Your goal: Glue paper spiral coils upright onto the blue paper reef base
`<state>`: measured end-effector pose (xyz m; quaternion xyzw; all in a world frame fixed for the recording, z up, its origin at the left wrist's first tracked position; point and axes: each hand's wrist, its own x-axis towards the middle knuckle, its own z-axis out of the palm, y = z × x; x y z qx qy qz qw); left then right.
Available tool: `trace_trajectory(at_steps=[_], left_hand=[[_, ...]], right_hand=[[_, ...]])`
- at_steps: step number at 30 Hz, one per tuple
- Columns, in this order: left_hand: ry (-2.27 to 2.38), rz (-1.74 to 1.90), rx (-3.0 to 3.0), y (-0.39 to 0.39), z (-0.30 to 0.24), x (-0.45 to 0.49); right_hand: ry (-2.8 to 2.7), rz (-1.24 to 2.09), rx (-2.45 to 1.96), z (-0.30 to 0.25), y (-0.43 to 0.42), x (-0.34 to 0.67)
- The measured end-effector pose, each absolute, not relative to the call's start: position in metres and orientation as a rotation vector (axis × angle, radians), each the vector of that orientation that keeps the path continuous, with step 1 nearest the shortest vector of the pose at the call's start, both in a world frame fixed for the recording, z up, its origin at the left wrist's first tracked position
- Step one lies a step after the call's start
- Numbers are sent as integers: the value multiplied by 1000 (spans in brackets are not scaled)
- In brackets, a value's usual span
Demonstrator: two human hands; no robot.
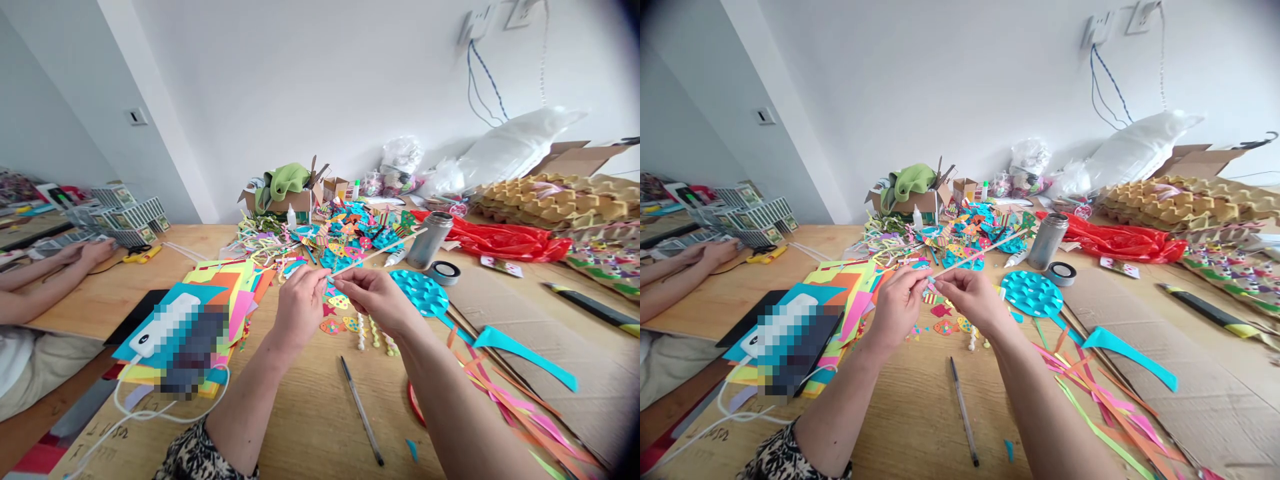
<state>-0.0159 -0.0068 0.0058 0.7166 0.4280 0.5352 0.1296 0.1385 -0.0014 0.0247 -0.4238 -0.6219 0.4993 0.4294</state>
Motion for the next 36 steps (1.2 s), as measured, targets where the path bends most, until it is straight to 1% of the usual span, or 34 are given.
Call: trace_trajectory(at_steps=[4,8,12,16,20,24,31,36], left_hand=[[1197,1538,1879,-5,9,-17],[1093,1393,1573,-4,12,-19],[997,1275,1369,-4,16,-23],[949,1214,1299,-6,21,-28],[922,1204,1290,-8,24,-31],[934,1222,1285,-8,23,-29],[928,1222,1302,-2,16,-28],[926,1222,1274,-1,11,-25]], right_hand=[[-1575,1198,-1053,23,1,139],[-1601,1105,-1011,18,4,142],[-1737,855,-1046,17,4,145],[-1864,567,-997,20,0,143],[-1878,419,-949,21,-2,139],[-1837,419,-995,18,0,137],[-1789,655,-1020,15,3,137],[-1751,668,-1065,17,4,137]])
